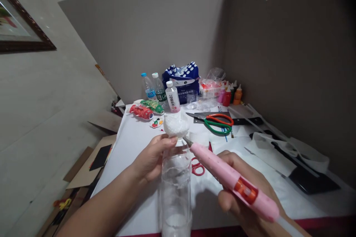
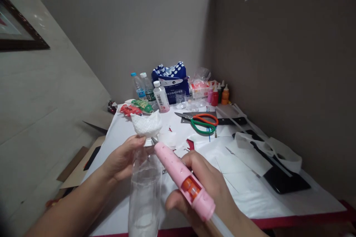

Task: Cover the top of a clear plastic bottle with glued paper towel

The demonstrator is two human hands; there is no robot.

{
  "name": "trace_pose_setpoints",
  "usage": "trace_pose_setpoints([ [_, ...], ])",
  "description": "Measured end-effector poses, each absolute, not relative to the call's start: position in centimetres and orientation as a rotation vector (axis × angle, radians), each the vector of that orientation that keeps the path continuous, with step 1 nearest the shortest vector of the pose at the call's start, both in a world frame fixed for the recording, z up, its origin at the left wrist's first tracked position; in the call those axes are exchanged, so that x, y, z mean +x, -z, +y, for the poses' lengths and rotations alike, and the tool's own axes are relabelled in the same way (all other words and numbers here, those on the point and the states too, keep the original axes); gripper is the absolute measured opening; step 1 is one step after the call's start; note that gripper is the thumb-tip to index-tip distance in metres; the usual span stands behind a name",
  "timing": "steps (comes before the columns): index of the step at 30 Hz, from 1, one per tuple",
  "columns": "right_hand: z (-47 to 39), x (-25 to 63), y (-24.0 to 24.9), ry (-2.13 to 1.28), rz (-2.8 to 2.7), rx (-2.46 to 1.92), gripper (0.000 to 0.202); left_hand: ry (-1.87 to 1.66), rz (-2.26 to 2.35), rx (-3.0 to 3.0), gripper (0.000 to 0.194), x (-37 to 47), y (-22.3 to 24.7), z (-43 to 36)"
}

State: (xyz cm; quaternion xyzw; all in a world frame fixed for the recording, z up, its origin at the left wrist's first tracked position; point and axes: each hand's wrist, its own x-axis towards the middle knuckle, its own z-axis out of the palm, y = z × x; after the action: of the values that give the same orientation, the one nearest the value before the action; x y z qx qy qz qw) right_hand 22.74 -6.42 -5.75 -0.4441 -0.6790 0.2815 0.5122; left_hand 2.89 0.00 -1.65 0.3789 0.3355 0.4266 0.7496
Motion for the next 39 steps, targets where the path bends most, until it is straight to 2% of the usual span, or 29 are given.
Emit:
trace_pose_setpoints([
  [8,-6.0,22.2,6.3,-0.513,-1.658,-1.106,0.056,-0.983,0.792,0.751,0.036,2.9,1.6,0.1],
  [18,-5.5,22.1,6.4,-0.482,-1.689,-1.137,0.055,-0.953,0.796,0.659,0.033,3.0,1.6,0.1],
  [28,-5.3,21.9,6.7,-0.523,-1.676,-1.132,0.054,-0.962,0.848,0.625,0.038,2.7,1.8,0.3],
  [39,-4.9,22.0,6.6,-0.491,-1.724,-1.134,0.055,-0.984,0.794,0.589,0.027,2.3,1.6,0.2],
])
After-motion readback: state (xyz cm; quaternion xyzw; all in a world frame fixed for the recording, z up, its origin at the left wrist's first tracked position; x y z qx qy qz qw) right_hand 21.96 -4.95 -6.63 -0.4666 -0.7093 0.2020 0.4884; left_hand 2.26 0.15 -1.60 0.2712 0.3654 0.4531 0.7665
